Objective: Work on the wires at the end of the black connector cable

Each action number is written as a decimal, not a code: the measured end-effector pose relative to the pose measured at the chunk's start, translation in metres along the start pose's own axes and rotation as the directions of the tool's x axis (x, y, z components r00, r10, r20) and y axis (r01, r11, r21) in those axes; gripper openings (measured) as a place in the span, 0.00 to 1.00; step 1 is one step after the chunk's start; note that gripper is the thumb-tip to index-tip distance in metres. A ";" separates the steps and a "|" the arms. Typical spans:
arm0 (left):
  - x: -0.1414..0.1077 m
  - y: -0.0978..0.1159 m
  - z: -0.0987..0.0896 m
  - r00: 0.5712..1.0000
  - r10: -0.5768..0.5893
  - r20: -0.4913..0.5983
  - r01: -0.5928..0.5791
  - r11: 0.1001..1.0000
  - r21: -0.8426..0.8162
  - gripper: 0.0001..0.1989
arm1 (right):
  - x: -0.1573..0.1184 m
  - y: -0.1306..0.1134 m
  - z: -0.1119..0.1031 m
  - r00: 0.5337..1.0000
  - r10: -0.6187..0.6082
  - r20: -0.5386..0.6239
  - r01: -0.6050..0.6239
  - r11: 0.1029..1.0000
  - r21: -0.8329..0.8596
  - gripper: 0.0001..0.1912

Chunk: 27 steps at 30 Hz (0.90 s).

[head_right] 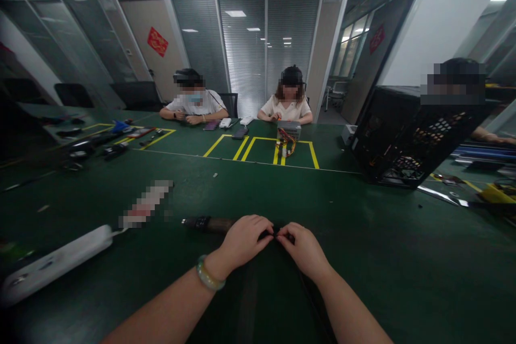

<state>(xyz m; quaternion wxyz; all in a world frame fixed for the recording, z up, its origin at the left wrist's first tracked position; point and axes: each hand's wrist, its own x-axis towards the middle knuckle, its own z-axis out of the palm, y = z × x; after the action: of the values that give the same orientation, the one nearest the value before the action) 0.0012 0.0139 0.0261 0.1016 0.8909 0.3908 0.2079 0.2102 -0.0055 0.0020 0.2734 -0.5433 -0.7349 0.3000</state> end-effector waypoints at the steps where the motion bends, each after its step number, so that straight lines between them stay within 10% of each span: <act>1: 0.000 0.000 0.000 1.000 0.000 -0.005 0.000 1.000 -0.001 0.05 | 0.000 0.000 0.001 1.000 0.000 -0.005 0.000 1.000 0.001 0.06; 27: -0.001 0.005 -0.001 1.000 -0.013 -0.029 0.014 1.000 0.028 0.03 | -0.002 -0.004 -0.004 1.000 0.022 -0.004 -0.022 1.000 -0.012 0.04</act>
<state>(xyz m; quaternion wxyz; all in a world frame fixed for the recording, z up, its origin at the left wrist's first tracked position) 0.0038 0.0097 0.0289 0.0846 0.8866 0.4011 0.2143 0.2112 -0.0074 0.0080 0.2680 -0.5536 -0.7302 0.2977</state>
